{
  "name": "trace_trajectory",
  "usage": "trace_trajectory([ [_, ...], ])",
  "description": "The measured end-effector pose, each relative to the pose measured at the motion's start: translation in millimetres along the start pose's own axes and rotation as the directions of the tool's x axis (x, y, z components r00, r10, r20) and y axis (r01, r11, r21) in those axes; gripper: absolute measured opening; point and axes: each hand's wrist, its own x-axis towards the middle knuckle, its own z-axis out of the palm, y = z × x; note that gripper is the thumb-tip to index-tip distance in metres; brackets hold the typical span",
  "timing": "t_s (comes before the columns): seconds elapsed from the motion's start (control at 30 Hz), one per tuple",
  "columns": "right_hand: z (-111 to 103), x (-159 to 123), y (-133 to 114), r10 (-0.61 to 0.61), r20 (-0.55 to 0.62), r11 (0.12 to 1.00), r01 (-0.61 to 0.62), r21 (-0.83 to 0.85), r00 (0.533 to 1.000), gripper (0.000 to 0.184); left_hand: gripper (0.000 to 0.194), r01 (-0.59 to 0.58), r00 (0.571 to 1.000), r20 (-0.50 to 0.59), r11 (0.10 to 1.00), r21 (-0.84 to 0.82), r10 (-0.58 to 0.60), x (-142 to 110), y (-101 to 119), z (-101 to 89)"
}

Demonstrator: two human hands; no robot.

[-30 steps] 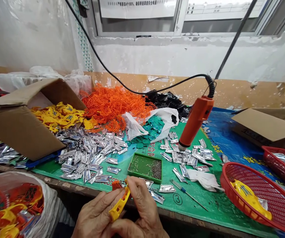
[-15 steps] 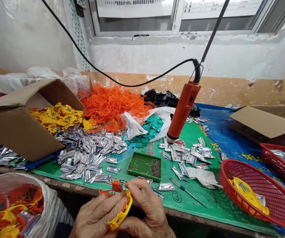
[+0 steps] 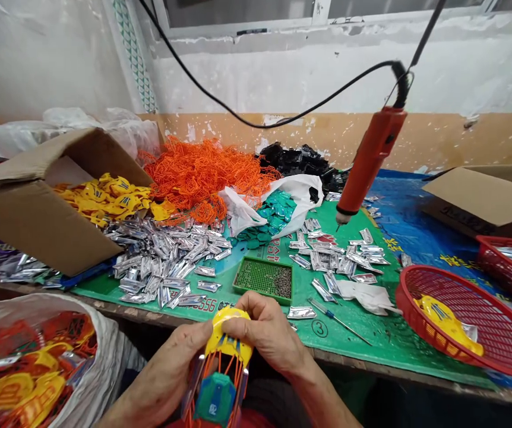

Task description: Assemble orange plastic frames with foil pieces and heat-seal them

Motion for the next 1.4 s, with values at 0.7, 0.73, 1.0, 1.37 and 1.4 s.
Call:
trace_trajectory([
  [0.7, -4, -3, 21, -0.185, -0.149, 0.756, 0.044, -0.653, 0.971, 0.016, 0.023, 0.2, 0.978, 0.106, 0.951, -0.237, -0.179, 19, -14, -10.6],
  [0.73, -5, -3, 21, -0.196, -0.148, 0.735, 0.046, -0.676, 0.969, 0.016, 0.023, 0.205, 0.977, 0.111, 0.946, -0.251, -0.183, 19, -14, -9.6],
  [1.0, -10, -7, 26, -0.37, -0.03, 0.495, 0.17, -0.852, 0.929, 0.014, 0.027, 0.252, 0.965, 0.155, 0.908, -0.334, -0.211, 21, -17, -9.4],
  [1.37, -118, 18, -132, -0.861, -0.49, 0.507, 0.169, -0.845, 0.135, 0.085, 0.022, 0.197, 0.979, 0.015, 0.926, -0.324, -0.203, 28, -16, -13.7],
  [1.4, -123, 30, -144, -0.815, -0.514, 0.579, 0.374, -0.725, 0.266, 0.075, 0.022, 0.191, 0.981, 0.023, 0.926, -0.327, -0.194, 28, -15, -12.9],
])
